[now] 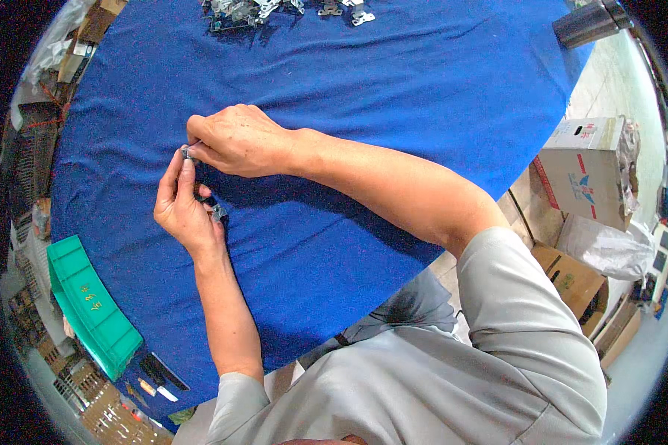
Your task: Assembling small metal brackets using a screwdriver at a workstation.
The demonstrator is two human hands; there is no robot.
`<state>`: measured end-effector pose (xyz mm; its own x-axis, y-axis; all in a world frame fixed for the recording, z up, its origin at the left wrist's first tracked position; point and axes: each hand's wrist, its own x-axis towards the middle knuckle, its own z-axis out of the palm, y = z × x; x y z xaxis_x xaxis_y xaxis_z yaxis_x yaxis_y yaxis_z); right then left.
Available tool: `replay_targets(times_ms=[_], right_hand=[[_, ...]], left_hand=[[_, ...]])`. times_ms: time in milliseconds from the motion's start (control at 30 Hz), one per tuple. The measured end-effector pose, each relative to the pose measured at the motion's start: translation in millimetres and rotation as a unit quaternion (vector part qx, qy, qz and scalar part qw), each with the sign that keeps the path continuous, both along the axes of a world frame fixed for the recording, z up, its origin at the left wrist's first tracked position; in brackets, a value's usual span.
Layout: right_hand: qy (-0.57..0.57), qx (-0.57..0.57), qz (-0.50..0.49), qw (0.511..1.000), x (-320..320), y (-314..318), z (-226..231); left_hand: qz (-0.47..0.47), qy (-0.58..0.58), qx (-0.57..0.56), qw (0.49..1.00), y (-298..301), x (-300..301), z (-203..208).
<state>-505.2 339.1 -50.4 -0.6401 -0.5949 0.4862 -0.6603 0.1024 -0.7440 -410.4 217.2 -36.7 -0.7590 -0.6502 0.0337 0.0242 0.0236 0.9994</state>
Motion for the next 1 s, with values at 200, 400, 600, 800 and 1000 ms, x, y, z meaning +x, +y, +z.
replay_targets(times_ms=[200,400,600,800,1000], right_hand=[[-0.001,-0.017,0.004,1.000,2.4,0.4,5.6],[0.010,0.040,0.005,0.999,0.7,-1.2,2.9],[0.004,-0.011,-0.010,1.000,2.0,-1.6,0.4],[0.004,0.010,0.002,1.000,1.8,-1.2,1.7],[0.003,0.017,-0.005,1.000,1.2,0.0,0.8]], left_hand=[[0.002,0.000,-0.002,1.000,-1.4,0.9,-0.5],[-0.005,0.006,0.004,1.000,-3.0,2.1,1.5],[-0.003,-0.001,0.005,1.000,-2.8,2.2,0.6],[0.002,-0.010,-0.008,1.000,-2.3,1.6,0.5],[-0.004,0.011,0.002,1.000,-1.2,-0.4,-1.7]])
